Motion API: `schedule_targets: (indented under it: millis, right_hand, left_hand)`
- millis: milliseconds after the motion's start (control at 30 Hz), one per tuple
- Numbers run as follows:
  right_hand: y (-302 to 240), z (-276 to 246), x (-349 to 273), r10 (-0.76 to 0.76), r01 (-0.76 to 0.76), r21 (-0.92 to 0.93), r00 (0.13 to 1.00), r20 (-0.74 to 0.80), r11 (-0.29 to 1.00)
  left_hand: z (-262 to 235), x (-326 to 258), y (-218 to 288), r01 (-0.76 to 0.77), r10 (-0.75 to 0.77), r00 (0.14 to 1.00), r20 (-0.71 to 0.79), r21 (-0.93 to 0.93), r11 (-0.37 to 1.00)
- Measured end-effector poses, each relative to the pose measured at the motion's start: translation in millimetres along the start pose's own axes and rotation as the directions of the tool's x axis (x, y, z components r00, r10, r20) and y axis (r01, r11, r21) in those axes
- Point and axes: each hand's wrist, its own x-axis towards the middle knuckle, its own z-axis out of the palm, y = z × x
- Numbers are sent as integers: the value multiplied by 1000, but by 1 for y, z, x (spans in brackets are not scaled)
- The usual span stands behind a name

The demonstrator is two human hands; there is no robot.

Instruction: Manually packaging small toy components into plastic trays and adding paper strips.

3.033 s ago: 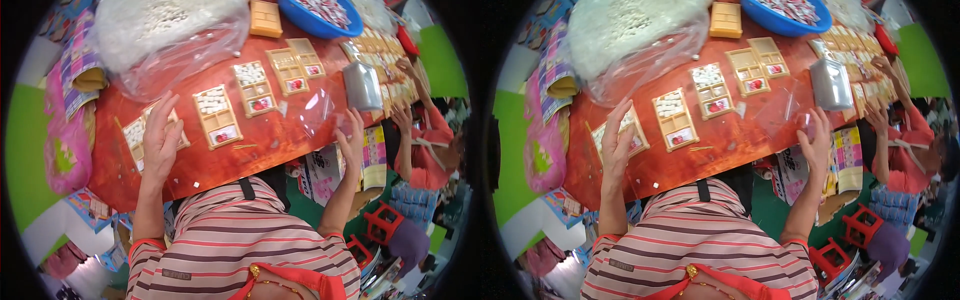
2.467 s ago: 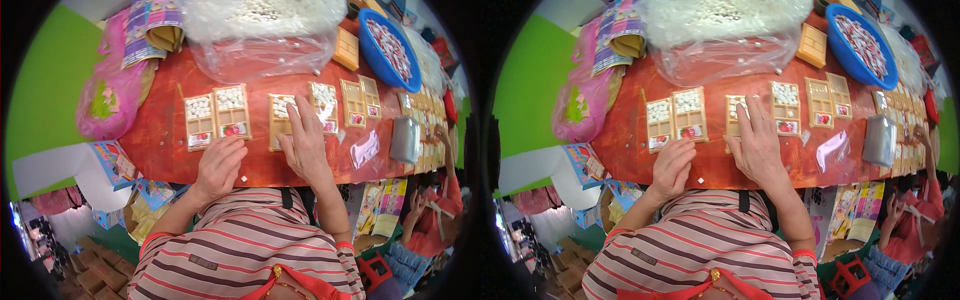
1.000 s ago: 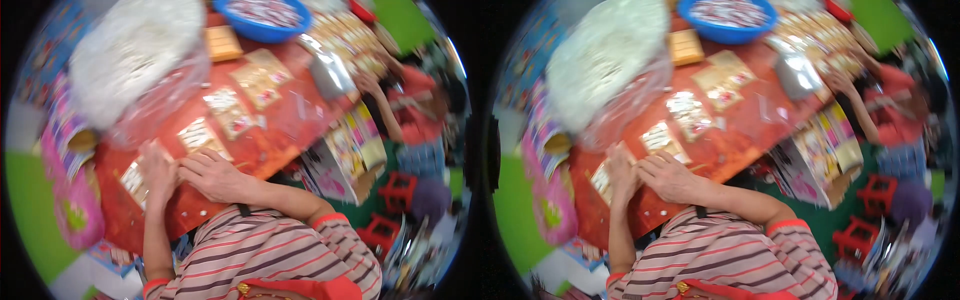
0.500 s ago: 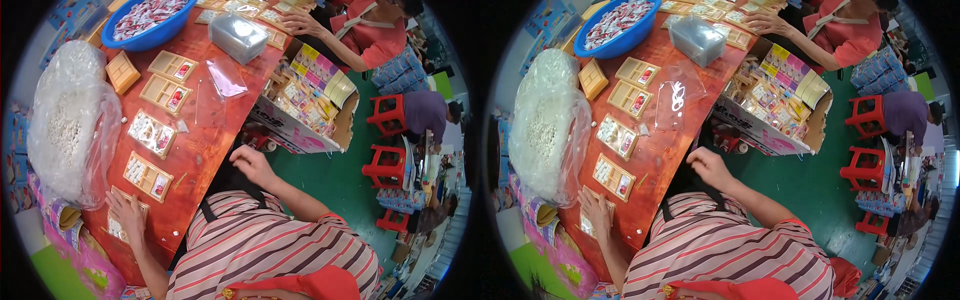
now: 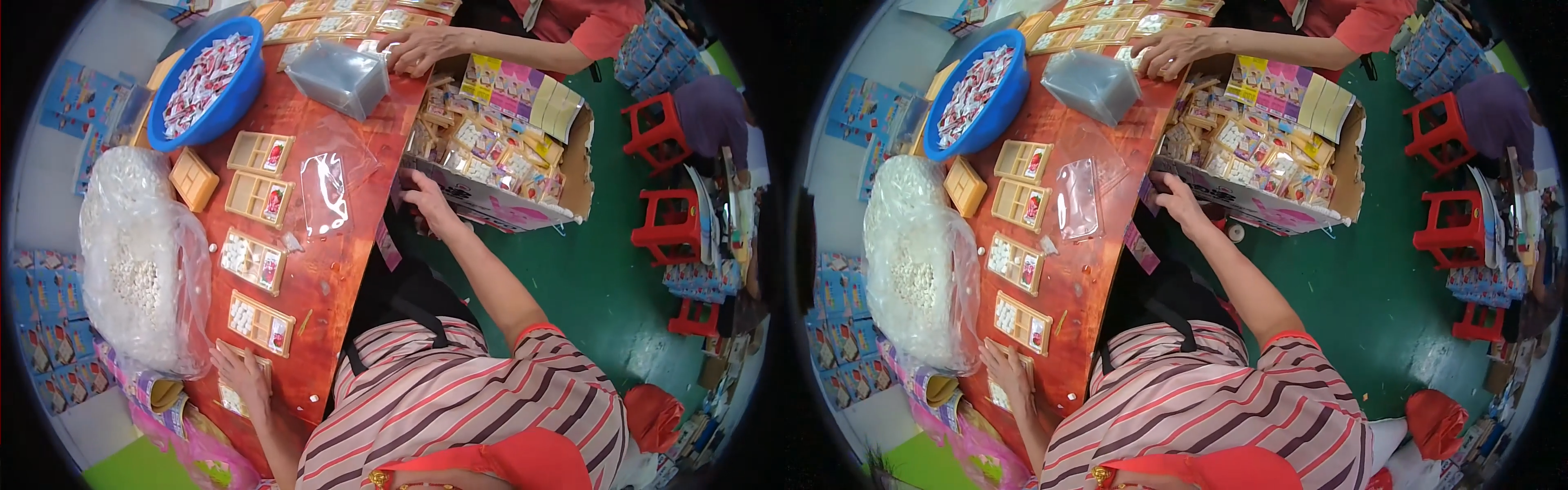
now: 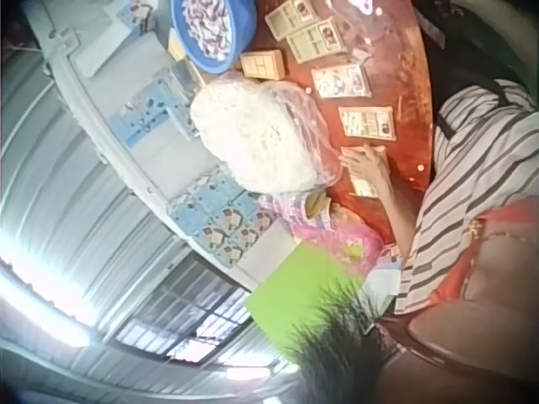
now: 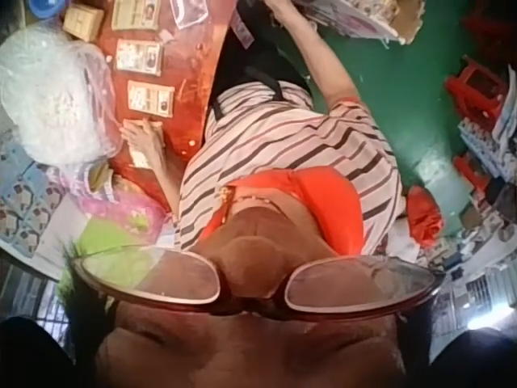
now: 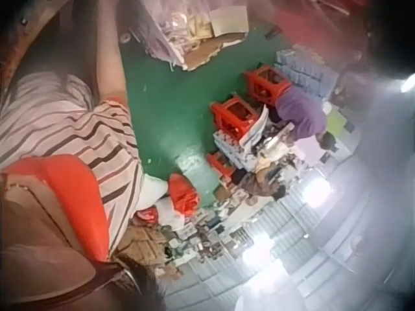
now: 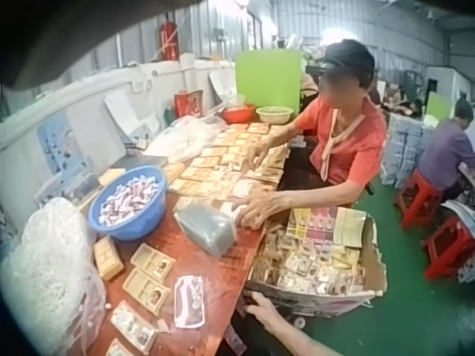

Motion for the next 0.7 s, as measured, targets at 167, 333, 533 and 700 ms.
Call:
schedule_targets:
  millis: [167,333,533,700]
  right_hand:
    - [-30,6,-3,-15,11,31,992,122,999]
    - [-19,-3,2,8,-31,148,987,159,988]
    - [-27,-12,-1,19,-33,103,991,133,994]
    - [-53,-20,-17,35,-42,90,996,80,995]
  left_hand:
    - [1,1,-3,8,-8,1000,7,-13,1000]
    - [0,2,-1,19,-19,1000,4,29,999]
    - [-8,-3,19,15,-15,1000,-12,-29,999]
    - [2,0,11,21,-21,1000,-23,-2,1000]
